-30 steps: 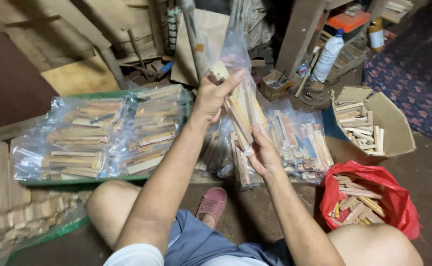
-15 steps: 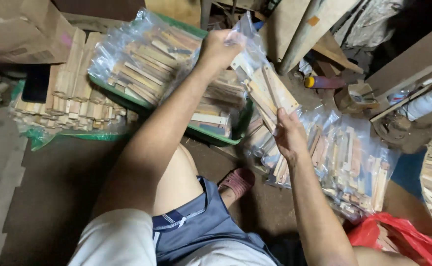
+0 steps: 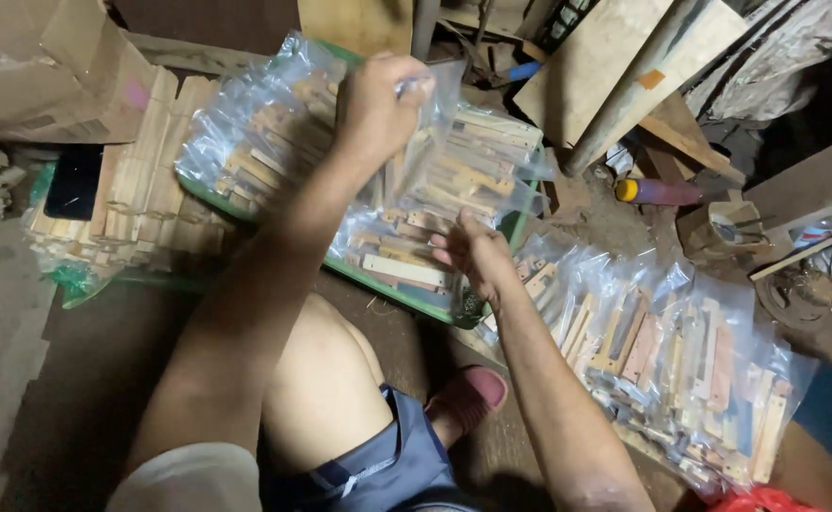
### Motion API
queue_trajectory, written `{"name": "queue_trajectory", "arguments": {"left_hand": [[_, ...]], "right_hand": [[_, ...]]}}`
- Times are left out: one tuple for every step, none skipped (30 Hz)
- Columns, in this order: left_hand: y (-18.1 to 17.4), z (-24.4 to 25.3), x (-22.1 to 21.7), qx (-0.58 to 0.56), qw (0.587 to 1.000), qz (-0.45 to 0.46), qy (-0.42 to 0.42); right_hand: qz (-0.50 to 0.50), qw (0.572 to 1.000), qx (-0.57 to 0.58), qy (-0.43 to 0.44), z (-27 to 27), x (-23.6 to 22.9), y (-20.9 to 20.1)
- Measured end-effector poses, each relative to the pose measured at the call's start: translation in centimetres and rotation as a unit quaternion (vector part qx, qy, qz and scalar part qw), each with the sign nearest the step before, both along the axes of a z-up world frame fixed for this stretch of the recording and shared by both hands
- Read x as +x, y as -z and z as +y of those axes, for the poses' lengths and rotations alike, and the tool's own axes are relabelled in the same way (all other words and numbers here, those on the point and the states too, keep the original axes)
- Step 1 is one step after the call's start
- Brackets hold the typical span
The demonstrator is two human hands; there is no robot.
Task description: The person places small wooden strips and larger wooden frame pieces into plastic bags, sometimes counting them and transferring them from a cardboard box or red bag.
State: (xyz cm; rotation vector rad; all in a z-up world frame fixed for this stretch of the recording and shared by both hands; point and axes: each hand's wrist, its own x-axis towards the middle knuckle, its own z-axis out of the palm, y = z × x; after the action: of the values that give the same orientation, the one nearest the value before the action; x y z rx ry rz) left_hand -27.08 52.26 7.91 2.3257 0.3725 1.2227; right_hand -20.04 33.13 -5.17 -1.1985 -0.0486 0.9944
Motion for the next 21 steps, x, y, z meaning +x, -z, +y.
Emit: {"name": "queue_trajectory", "arguments": {"left_hand": [[0.8,-1.0,0.5,0.001,1.000,0.002,0.002],[1.7,-2.1,1.1,0.026,0.997,0.070,0.005],[2.6,-3.2,1.5,0.053,0.989,0.137,0.009],[5.3,-4.2,2.9,0.051,0.989,0.138,0.010],[8.0,-5.3,4.2,0.046,0.975,0.216,-0.005],[10.7,-6.4,5.4,0.041,0.956,0.291,-0.022],[12.1,-7.5,5.8,0.040,0.955,0.292,-0.022],[13.4,-8.3,6.2,-0.011,0.948,0.318,-0.016],[14.7,-9.2,6.7,-0.062,0.938,0.342,-0.011],[15.6,-9.5,7.3,-0.061,0.938,0.340,-0.007],[16.6,-9.8,7.8,-0.079,0.932,0.353,-0.002],[17.9,-10.7,7.7,-0.103,0.924,0.369,0.001],[17.9,-11.1,8.0,-0.107,0.923,0.371,0.004],[17.9,-11.4,8.3,-0.118,0.924,0.363,0.007],[17.8,-11.7,8.5,-0.130,0.925,0.356,0.009],[20.3,-11.2,9.7,-0.125,0.927,0.355,0.015],[22.9,-10.8,10.8,-0.105,0.919,0.380,0.006],[25.6,-10.8,11.7,-0.087,0.909,0.407,-0.004],[24.0,-11.6,11.1,-0.084,0.909,0.408,0.001],[22.5,-12.3,10.6,-0.091,0.905,0.416,0.001],[20.9,-13.1,10.2,-0.098,0.900,0.424,0.002]], "right_hand": [[0.002,1.000,0.001,0.002,1.2,1.2,0.3],[0.006,0.997,0.079,-0.028,2.2,2.4,0.6],[0.010,0.986,0.156,-0.058,3.2,3.6,0.9],[0.012,0.986,0.153,-0.057,4.2,4.8,2.1],[0.024,0.989,0.137,-0.052,5.0,6.0,3.3],[0.036,0.991,0.121,-0.047,5.9,7.2,4.4],[0.037,0.991,0.120,-0.047,5.7,8.2,5.9],[0.053,0.993,0.098,-0.042,5.7,9.3,7.2],[0.068,0.994,0.076,-0.037,5.8,10.4,8.5],[0.065,0.994,0.076,-0.033,5.4,11.6,9.9],[0.080,0.995,0.055,-0.022,4.8,12.9,11.4],[0.098,0.995,0.028,-0.013,3.8,13.5,13.3],[0.100,0.995,0.023,-0.011,3.1,12.9,11.9],[0.072,0.997,0.015,-0.014,2.7,12.3,10.5],[0.043,0.999,0.006,-0.017,2.2,11.7,9.0],[0.040,0.999,0.009,-0.011,1.8,11.0,7.8],[0.003,0.998,-0.042,0.046,1.2,10.2,6.6],[-0.031,0.990,-0.094,0.101,0.3,9.1,5.7],[-0.031,0.989,-0.093,0.107,-0.6,9.6,6.8],[-0.089,0.979,-0.153,0.103,-1.5,10.3,8.0],[-0.147,0.961,-0.212,0.098,-2.4,11.0,9.2]]}}
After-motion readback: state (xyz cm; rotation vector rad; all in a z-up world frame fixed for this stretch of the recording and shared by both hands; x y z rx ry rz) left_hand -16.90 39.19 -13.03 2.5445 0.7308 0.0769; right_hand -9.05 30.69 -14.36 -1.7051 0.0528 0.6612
